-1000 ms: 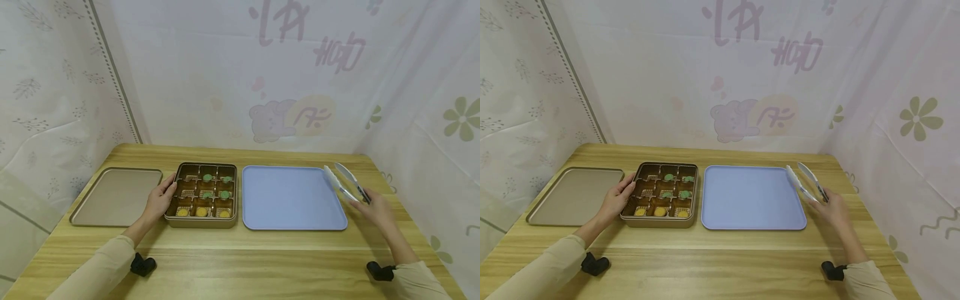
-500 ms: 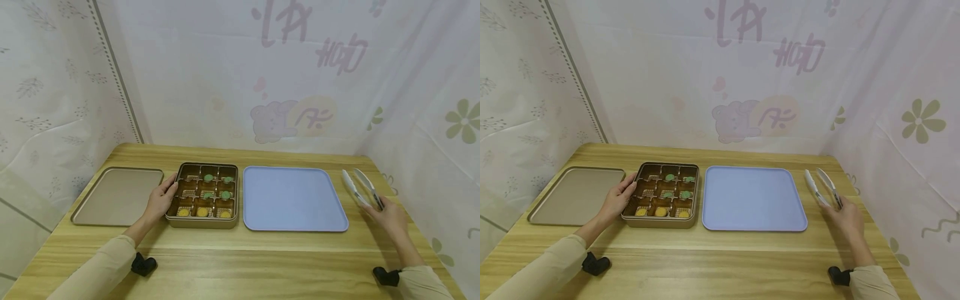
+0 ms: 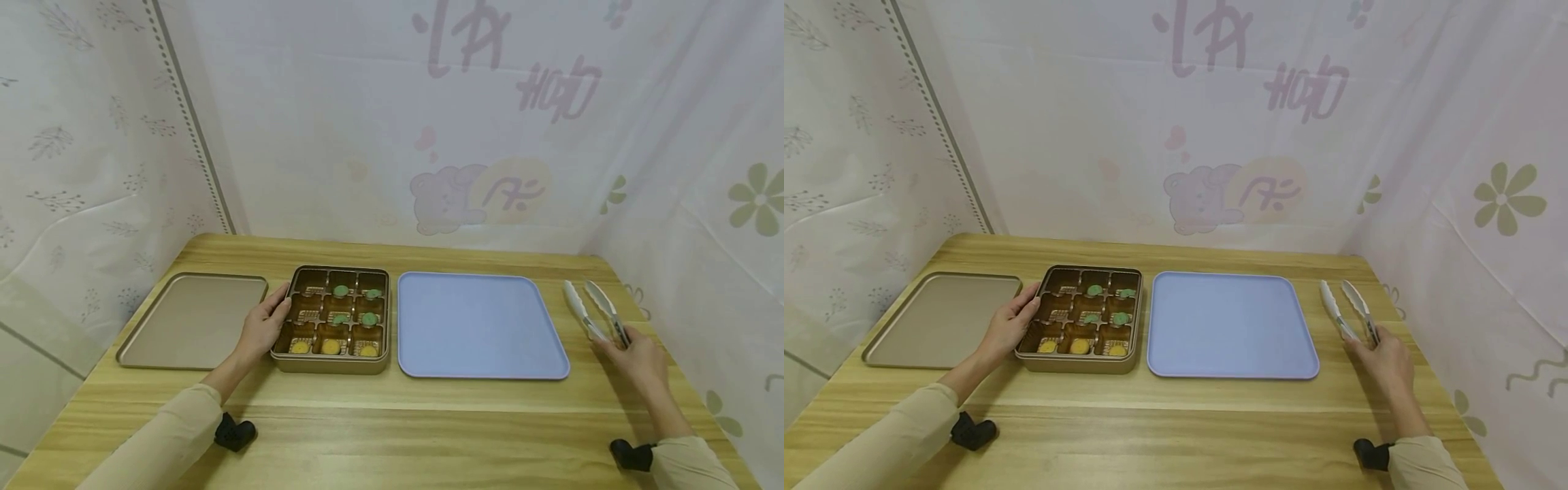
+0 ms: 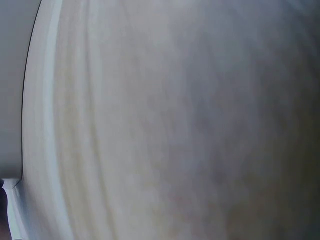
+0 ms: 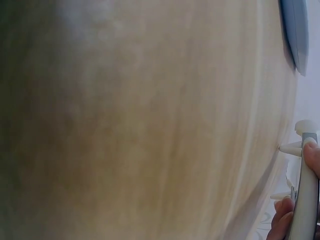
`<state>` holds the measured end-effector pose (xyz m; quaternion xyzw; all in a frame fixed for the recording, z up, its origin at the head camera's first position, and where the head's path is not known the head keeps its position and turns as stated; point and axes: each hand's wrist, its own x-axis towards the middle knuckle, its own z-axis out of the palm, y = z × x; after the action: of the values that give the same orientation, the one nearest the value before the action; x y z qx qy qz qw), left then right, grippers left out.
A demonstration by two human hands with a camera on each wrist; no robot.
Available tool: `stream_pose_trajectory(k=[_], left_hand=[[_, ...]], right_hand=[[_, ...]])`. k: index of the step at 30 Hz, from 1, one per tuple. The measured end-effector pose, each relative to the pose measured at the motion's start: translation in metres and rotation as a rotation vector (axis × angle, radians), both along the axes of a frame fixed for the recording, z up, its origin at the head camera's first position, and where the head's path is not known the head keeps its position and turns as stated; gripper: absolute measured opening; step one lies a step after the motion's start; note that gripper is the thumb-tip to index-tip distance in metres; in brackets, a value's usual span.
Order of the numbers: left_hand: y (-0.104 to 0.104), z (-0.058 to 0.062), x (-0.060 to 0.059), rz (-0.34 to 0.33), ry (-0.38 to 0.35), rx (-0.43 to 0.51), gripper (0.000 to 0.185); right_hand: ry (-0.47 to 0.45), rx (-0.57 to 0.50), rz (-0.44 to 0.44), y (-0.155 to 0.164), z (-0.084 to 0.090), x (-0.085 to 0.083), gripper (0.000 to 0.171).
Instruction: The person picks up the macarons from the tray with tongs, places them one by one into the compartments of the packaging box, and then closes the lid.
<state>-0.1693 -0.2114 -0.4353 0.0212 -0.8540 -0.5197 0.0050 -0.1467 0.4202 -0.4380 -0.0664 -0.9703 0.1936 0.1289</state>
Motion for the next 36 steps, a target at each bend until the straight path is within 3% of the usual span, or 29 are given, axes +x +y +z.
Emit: stream_pose_trajectory(k=[5,13,21,36], left_hand=[[0.000,0.000,-0.001,0.002,0.003,0.009,0.054],[-0.001,0.000,0.000,0.001,-0.003,0.009,0.055],[0.000,0.001,0.000,0.000,-0.003,0.006,0.055],[0.001,0.002,0.002,-0.012,-0.002,0.019,0.054]], right_hand=[[-0.050,-0.013,-0.014,0.002,0.001,0.000,0.041],[-0.211,-0.027,-0.012,0.003,0.009,0.002,0.051],[-0.385,0.007,-0.023,0.005,0.018,0.000,0.072],[-0.439,0.083,-0.024,0.003,0.021,0.004,0.093]])
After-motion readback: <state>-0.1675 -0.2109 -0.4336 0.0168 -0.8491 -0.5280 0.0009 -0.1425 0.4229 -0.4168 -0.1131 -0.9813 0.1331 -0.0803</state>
